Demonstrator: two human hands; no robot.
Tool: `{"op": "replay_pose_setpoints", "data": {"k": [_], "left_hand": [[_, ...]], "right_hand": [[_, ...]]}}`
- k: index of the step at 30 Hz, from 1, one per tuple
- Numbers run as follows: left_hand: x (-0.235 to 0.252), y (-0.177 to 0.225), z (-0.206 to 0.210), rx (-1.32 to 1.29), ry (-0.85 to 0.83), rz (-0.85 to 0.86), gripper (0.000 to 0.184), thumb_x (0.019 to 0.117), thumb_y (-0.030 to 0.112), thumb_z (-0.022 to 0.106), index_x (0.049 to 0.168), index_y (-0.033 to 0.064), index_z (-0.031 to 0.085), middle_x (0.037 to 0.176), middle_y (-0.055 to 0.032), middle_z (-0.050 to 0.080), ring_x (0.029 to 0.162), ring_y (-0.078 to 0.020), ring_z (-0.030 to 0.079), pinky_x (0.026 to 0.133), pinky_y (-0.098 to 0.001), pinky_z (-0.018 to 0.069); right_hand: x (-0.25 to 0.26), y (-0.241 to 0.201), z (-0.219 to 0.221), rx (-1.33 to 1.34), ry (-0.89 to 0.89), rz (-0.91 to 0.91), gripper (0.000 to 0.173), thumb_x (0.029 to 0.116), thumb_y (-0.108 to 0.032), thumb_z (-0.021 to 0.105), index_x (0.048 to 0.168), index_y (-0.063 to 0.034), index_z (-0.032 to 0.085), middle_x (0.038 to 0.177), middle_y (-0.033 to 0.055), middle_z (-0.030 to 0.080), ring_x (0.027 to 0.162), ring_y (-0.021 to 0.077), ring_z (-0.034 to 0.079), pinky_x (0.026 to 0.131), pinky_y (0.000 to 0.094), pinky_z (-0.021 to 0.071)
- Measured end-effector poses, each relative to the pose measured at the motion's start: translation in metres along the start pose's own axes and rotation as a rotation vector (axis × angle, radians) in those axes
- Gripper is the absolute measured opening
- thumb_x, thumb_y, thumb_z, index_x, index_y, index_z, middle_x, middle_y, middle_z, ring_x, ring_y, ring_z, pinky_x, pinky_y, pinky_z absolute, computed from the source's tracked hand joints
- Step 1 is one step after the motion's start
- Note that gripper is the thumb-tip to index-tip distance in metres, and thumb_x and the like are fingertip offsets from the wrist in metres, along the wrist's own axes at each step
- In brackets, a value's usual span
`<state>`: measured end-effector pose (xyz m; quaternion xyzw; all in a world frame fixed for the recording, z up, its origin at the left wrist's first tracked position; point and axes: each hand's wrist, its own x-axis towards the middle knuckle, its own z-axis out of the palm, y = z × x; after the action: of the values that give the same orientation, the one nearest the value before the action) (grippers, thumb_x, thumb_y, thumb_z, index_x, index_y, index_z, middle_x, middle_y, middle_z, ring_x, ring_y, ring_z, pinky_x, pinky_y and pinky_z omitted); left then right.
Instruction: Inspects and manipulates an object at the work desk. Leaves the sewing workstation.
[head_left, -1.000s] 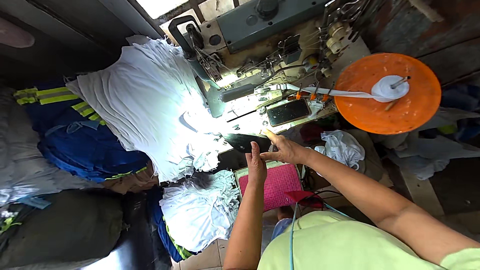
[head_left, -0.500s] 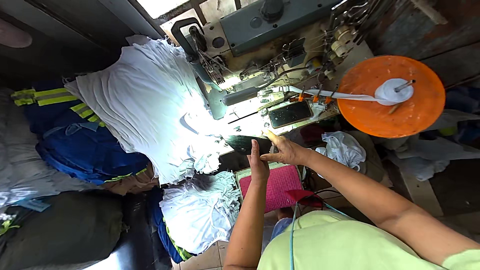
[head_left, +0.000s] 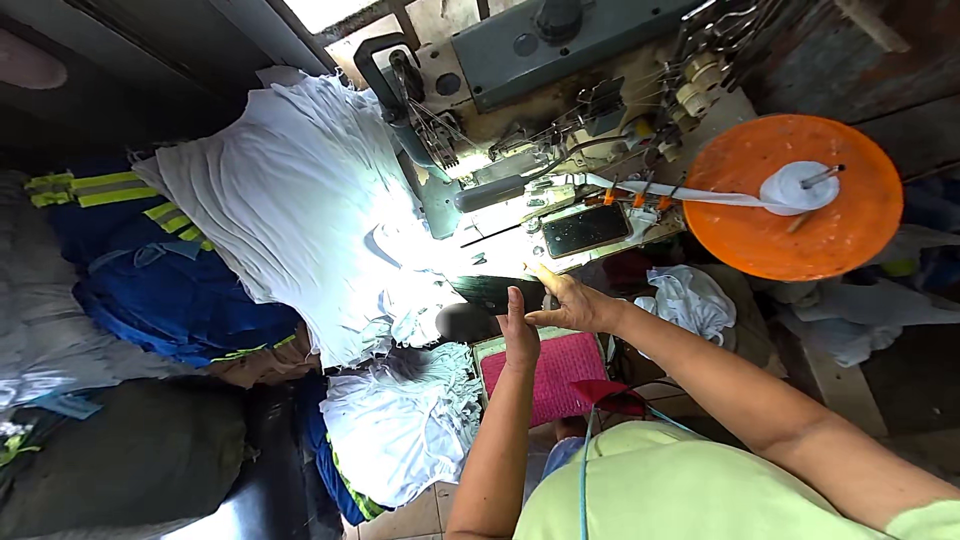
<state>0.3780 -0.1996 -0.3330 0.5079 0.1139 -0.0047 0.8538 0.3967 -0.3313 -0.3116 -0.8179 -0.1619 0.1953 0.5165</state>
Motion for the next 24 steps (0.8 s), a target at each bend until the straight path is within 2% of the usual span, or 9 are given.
{"op": "replay_pose_setpoints", "data": {"k": [3,6,14,17,20,22,24], "left_hand": [[-0.001,0.002,0.001,0.071,0.024,0.016,0.052,0.1002,0.039,0.049,0.13,-0.0016,0.038,0.103,0.0037,0.063,0.096,0.0009,0.063,0.092,-0.0247,0.0533],[-0.002,0.003,0.0,0.103,0.023,0.022,0.049,0.1033,0.037,0.042,0.132,-0.0021,0.037,0.105,0.0027,0.063,0.097,0.0011,0.063,0.093,-0.0243,0.0528],[-0.003,0.003,0.0,0.08,0.048,0.053,0.038,0.1046,0.031,0.043,0.129,0.0011,0.041,0.102,0.0044,0.064,0.096,0.0005,0.064,0.093,-0.0246,0.0537],[-0.004,0.005,0.002,0.059,0.067,0.053,0.033,0.1054,0.027,0.041,0.127,0.0025,0.042,0.1,0.0042,0.065,0.095,0.0001,0.065,0.091,-0.0246,0.0546],[-0.006,0.007,0.005,0.056,0.067,0.042,0.03,0.1068,0.026,0.038,0.127,0.0041,0.042,0.099,0.0046,0.065,0.094,-0.0001,0.065,0.091,-0.0246,0.0547],[-0.008,0.009,0.006,0.053,0.065,0.026,0.028,0.1075,0.027,0.036,0.124,0.0052,0.043,0.096,0.0061,0.066,0.092,0.0006,0.066,0.088,-0.024,0.0555],[-0.009,0.01,0.005,0.037,0.051,0.016,0.029,0.107,0.03,0.039,0.123,0.0059,0.044,0.096,0.0071,0.067,0.091,0.0008,0.066,0.087,-0.0237,0.0561]], "right_hand": [[0.0,0.002,0.003,-0.007,0.023,-0.035,0.075,0.0951,-0.049,0.064,0.144,0.0056,0.046,0.089,0.014,0.063,0.075,0.0168,0.055,0.072,0.0347,0.0476],[0.002,0.006,0.006,-0.01,0.046,-0.081,0.076,0.0958,-0.048,0.063,0.146,0.0064,0.045,0.095,0.0171,0.066,0.079,0.0182,0.059,0.076,0.0349,0.0495],[0.001,0.008,0.008,-0.023,0.044,-0.077,0.078,0.0963,-0.048,0.063,0.149,0.0055,0.042,0.102,0.0204,0.068,0.088,0.0238,0.064,0.083,0.0399,0.0517],[0.0,0.008,0.01,-0.047,0.065,-0.073,0.077,0.0963,-0.05,0.062,0.146,0.0063,0.045,0.095,0.0186,0.067,0.083,0.0239,0.063,0.079,0.0408,0.0515],[-0.001,0.009,0.009,-0.066,0.061,-0.058,0.081,0.0961,-0.052,0.062,0.147,0.0083,0.043,0.107,0.0242,0.068,0.095,0.03,0.067,0.088,0.0452,0.0524],[-0.001,0.01,0.01,-0.085,0.091,-0.08,0.08,0.0954,-0.053,0.062,0.143,0.0103,0.047,0.093,0.0209,0.067,0.084,0.0272,0.065,0.079,0.0434,0.0524],[-0.002,0.01,0.012,-0.108,0.129,-0.105,0.078,0.0946,-0.054,0.062,0.135,0.0125,0.051,0.079,0.0148,0.063,0.071,0.0222,0.06,0.068,0.0396,0.051]]}}
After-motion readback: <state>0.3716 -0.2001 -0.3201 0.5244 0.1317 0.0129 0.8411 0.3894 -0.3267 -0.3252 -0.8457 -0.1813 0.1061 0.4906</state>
